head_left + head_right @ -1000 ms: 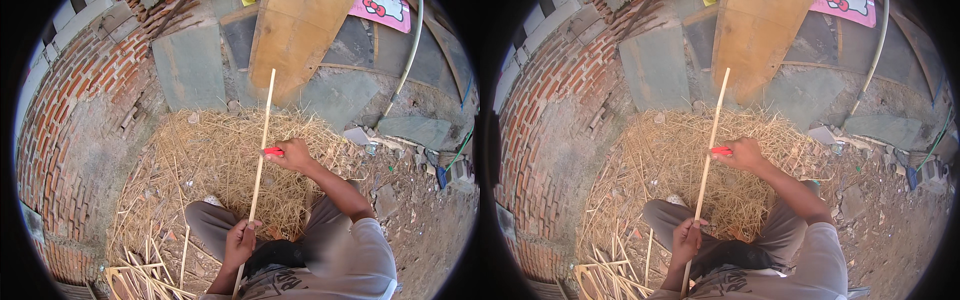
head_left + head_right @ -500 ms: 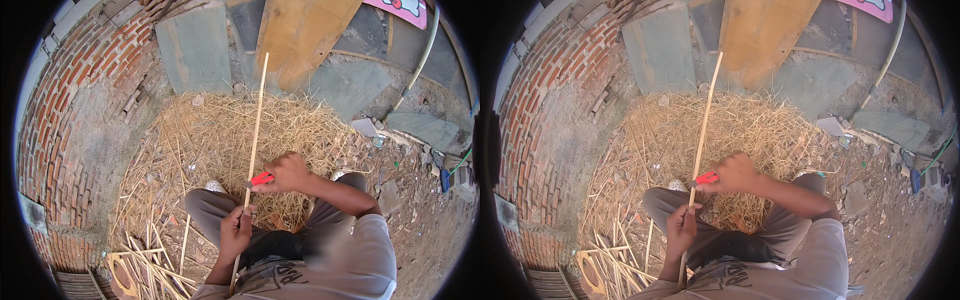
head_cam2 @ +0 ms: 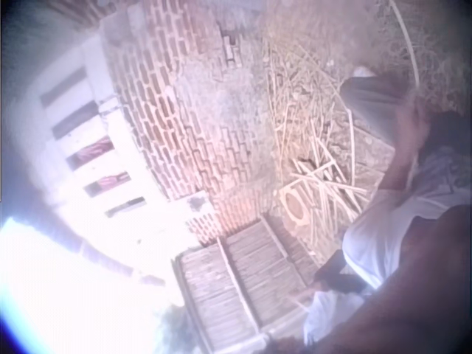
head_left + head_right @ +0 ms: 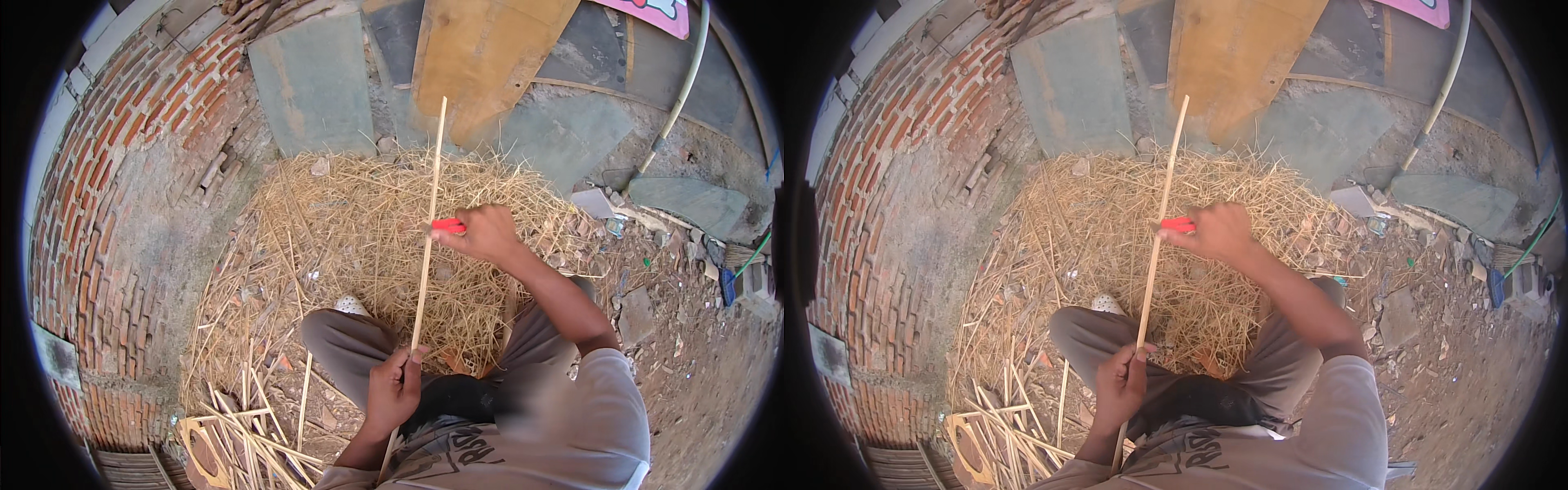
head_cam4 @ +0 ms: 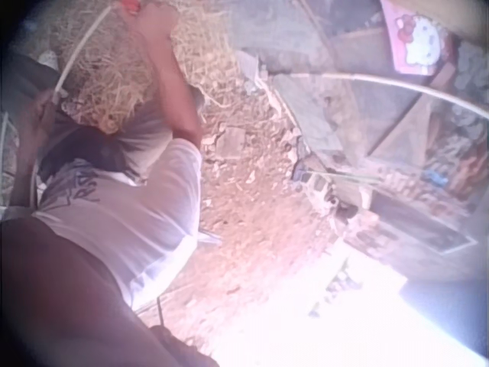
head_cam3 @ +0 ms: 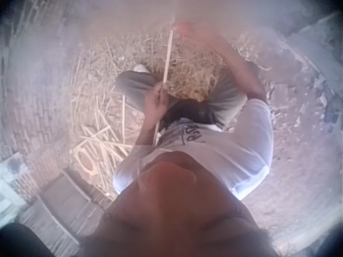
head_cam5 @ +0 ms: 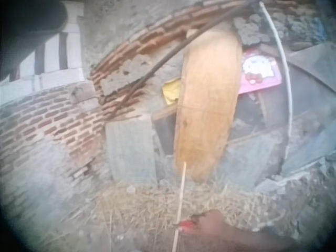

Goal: The person sits cross-legged on a pile of straw and uses a red utility knife to shave the surface of a long bamboo stick. They hold the stick with their left hand and scrape it with the knife in their right hand, moving the tool along the length of the stick repeatedly.

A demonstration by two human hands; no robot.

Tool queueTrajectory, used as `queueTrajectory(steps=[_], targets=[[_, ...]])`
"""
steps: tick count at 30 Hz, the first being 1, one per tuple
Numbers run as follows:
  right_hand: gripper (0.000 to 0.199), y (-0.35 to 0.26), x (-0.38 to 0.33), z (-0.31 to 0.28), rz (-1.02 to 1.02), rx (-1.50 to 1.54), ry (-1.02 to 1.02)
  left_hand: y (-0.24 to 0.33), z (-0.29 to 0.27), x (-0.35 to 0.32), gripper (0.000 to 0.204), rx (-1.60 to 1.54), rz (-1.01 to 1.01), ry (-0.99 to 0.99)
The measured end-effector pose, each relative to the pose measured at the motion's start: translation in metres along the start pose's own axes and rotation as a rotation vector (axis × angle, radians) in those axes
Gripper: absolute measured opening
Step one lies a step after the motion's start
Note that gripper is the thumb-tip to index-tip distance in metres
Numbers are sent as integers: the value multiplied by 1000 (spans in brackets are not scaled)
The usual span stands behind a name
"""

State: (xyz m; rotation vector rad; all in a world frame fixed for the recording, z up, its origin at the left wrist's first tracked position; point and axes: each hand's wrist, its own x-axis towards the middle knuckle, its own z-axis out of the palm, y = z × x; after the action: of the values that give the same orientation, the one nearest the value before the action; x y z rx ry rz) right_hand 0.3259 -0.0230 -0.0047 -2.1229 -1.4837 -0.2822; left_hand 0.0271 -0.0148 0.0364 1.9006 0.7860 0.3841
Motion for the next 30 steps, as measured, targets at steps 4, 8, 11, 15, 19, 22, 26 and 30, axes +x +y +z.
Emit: queueTrajectory(steps=[4, 8, 11, 15, 19, 22, 26, 30], targets=[[75, 32, 11, 15, 92, -49, 41, -1, 5, -6, 18, -28, -17, -43], [82, 90, 33, 8, 509, 7, -31, -2, 8, -28, 18, -50, -2, -146], [83, 157, 26, -9, 838, 14, 199, -8, 11, -43, 20, -57, 1, -264], [85, 114, 24, -25, 723, 137, 61, -14, 8, -37, 20, -143, -110, -115], [76, 4, -4, -15, 258, 215, -158, -11, -7, -5, 24, -337, -129, 19], [69, -53, -34, -4, -149, 263, -92, -13, -18, 13, 27, -437, -157, 46], [62, -83, -50, 2, -314, 298, -79, -23, -25, 22, 33, -581, -187, 0], [61, -71, -44, 16, -250, 274, -71, -14, -22, 20, 34, -565, -198, -58]])
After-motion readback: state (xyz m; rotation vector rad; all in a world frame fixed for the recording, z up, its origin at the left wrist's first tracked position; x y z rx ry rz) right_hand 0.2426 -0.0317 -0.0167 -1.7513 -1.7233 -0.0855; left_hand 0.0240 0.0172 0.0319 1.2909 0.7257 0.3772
